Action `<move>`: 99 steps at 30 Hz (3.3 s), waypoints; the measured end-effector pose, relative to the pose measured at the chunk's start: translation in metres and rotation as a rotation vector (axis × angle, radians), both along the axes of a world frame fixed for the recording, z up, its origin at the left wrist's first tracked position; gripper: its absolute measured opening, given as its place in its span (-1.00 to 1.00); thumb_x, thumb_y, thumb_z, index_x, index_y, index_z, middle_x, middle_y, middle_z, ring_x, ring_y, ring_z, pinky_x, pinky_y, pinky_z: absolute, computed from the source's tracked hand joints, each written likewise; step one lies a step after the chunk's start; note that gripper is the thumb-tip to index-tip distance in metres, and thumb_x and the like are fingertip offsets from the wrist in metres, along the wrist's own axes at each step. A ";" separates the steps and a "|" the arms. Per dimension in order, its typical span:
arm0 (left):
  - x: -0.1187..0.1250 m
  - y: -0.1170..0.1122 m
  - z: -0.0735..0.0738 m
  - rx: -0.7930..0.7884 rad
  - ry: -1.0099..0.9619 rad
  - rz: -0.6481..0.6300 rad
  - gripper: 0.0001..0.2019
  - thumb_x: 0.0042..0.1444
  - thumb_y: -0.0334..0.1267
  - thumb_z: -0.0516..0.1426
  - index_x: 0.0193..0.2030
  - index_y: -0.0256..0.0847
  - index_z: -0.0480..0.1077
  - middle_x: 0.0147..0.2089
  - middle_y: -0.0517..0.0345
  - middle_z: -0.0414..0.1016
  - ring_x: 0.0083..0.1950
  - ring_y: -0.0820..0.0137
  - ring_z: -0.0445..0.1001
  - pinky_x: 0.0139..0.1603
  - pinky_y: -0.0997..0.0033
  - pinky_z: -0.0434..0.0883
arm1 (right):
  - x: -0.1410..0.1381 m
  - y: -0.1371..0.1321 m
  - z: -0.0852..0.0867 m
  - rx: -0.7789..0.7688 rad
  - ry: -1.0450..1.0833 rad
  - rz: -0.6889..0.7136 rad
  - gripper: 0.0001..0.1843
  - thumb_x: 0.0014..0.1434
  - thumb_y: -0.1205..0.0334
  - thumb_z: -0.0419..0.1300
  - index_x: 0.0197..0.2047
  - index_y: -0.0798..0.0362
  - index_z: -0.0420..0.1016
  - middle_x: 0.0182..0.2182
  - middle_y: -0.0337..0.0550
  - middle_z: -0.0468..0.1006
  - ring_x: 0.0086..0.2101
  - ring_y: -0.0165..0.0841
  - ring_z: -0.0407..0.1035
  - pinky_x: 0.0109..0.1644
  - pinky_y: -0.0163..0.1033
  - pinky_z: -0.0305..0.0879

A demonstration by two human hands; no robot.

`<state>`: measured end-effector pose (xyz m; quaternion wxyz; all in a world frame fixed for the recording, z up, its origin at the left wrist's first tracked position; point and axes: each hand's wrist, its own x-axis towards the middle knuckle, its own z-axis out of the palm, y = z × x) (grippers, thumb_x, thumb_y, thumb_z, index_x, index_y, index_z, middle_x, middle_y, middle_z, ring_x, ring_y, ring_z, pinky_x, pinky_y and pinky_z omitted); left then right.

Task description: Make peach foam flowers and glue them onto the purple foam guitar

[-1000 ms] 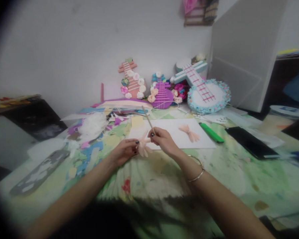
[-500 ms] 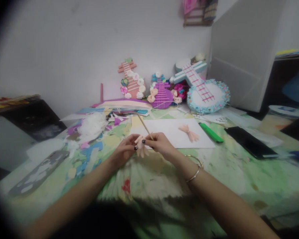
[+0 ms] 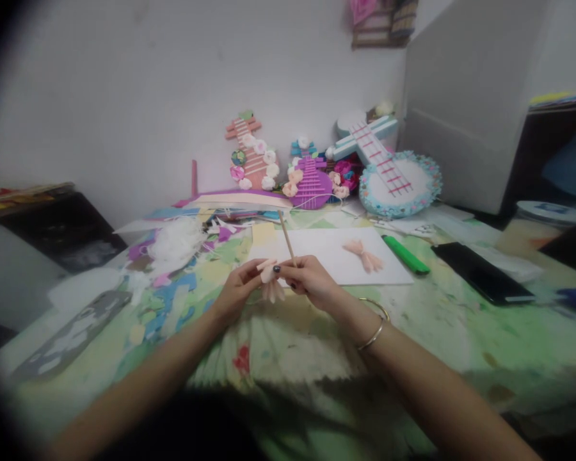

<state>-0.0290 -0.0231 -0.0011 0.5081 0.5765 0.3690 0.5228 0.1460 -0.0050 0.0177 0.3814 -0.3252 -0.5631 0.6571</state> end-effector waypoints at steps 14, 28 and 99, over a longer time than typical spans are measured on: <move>-0.004 0.000 -0.003 0.205 0.246 0.130 -0.72 -0.06 -0.34 0.22 -0.14 -0.19 0.50 -0.13 0.04 0.52 -0.14 0.31 0.44 -0.16 0.43 0.34 | -0.002 -0.001 0.000 -0.036 -0.025 -0.034 -0.65 -0.11 0.04 0.32 -0.55 0.18 0.40 -0.75 -0.40 0.15 -0.71 -0.64 -0.12 -0.62 -0.35 -0.33; -0.004 -0.004 0.003 0.372 0.325 0.250 -0.74 -0.06 -0.43 0.16 -0.23 -0.10 0.56 -0.19 0.05 0.54 -0.14 0.28 0.40 -0.05 0.34 0.28 | -0.001 0.001 -0.005 -0.042 -0.049 -0.011 -0.73 -0.15 0.15 0.33 -0.46 0.22 0.50 -0.70 -0.37 0.20 -0.68 -0.63 -0.10 -0.62 -0.36 -0.31; -0.003 0.005 -0.001 -0.248 -0.119 0.076 -0.40 -0.01 -0.15 0.17 0.20 -0.07 0.16 -0.36 0.19 0.51 -0.54 0.41 0.49 -0.49 0.43 0.42 | 0.027 0.017 0.003 0.787 -0.304 -0.287 -0.44 0.11 0.39 -0.02 0.20 -0.05 0.27 -0.02 -0.12 0.47 -0.07 -0.31 0.34 0.07 -0.10 0.20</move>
